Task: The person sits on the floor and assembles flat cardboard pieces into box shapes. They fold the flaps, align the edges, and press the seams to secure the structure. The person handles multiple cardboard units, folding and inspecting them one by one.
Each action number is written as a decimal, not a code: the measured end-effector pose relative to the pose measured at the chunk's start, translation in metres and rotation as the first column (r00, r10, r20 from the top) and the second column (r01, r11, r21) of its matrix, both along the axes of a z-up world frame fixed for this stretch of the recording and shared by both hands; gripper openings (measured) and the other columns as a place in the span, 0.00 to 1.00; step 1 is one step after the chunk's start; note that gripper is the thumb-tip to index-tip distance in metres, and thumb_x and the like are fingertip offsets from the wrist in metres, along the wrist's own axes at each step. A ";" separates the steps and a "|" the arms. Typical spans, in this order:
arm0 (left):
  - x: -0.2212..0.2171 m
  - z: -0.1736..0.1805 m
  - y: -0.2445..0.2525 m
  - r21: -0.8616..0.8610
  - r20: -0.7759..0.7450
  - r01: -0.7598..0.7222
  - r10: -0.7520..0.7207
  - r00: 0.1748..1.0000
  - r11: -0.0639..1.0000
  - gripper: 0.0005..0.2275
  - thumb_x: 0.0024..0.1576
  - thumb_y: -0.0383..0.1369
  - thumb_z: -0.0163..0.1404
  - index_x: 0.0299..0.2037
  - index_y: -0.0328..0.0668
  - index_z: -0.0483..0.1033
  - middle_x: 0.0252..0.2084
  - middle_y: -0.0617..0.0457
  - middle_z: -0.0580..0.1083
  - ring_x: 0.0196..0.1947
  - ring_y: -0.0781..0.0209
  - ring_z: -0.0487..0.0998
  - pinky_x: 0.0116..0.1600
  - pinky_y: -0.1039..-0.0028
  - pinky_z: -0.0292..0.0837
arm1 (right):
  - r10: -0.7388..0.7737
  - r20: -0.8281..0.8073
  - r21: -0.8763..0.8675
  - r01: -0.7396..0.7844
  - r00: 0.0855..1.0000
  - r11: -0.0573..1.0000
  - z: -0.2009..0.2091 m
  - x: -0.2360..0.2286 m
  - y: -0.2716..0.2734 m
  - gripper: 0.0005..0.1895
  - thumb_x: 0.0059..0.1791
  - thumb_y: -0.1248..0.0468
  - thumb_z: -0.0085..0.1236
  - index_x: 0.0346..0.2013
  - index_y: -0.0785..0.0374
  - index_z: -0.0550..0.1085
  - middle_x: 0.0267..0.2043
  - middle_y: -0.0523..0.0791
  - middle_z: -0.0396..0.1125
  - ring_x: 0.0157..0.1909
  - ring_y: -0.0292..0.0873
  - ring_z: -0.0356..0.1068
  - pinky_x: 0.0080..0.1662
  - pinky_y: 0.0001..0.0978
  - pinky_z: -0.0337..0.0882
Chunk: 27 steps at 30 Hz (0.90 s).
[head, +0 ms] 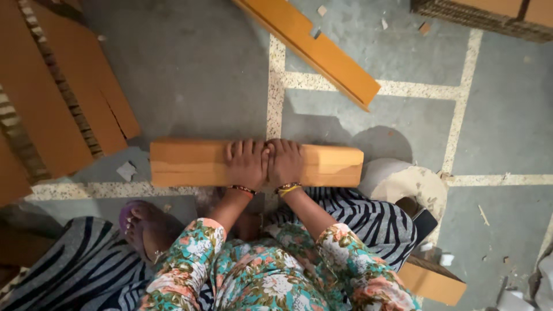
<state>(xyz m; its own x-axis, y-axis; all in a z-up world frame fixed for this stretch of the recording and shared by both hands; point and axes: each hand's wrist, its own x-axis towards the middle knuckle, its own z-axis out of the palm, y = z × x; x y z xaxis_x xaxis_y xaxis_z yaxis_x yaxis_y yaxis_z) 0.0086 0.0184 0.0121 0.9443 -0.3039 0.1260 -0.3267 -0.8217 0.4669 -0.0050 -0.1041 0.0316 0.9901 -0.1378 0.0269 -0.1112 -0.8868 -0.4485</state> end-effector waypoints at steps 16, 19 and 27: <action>0.001 -0.059 0.032 0.005 0.342 0.066 -0.064 0.937 0.998 0.19 0.55 0.49 0.46 0.44 0.43 0.77 0.48 0.45 0.76 0.52 0.44 0.72 0.61 0.44 0.58 | 0.077 0.155 -0.196 -0.046 0.985 0.979 -0.033 -0.029 -0.044 0.12 0.52 0.54 0.53 0.42 0.57 0.77 0.41 0.52 0.71 0.48 0.56 0.67 0.55 0.55 0.60; 0.018 -0.063 0.100 -0.084 0.110 -0.119 0.128 0.986 0.989 0.12 0.58 0.42 0.49 0.37 0.44 0.81 0.46 0.40 0.76 0.52 0.37 0.73 0.62 0.44 0.63 | -0.142 0.236 -0.169 0.184 0.961 0.968 -0.040 -0.050 -0.135 0.11 0.52 0.54 0.54 0.40 0.56 0.78 0.40 0.49 0.72 0.47 0.55 0.69 0.55 0.53 0.65; 0.050 -0.050 0.181 0.139 -0.099 -0.686 0.700 0.708 0.714 0.19 0.66 0.48 0.48 0.36 0.40 0.81 0.35 0.36 0.78 0.35 0.33 0.77 0.39 0.48 0.71 | -0.553 0.072 -0.172 0.556 0.830 0.813 -0.052 -0.065 -0.192 0.16 0.58 0.52 0.46 0.38 0.58 0.76 0.40 0.52 0.69 0.42 0.61 0.69 0.43 0.55 0.67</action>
<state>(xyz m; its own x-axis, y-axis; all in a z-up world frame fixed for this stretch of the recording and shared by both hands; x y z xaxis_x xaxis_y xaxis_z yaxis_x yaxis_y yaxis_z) 0.0590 0.1991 -0.0382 0.8979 0.4400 -0.0116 0.4113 -0.8295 0.3779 -0.0700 -0.2958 -0.0205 0.7466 -0.6542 0.1212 -0.6020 -0.7418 -0.2957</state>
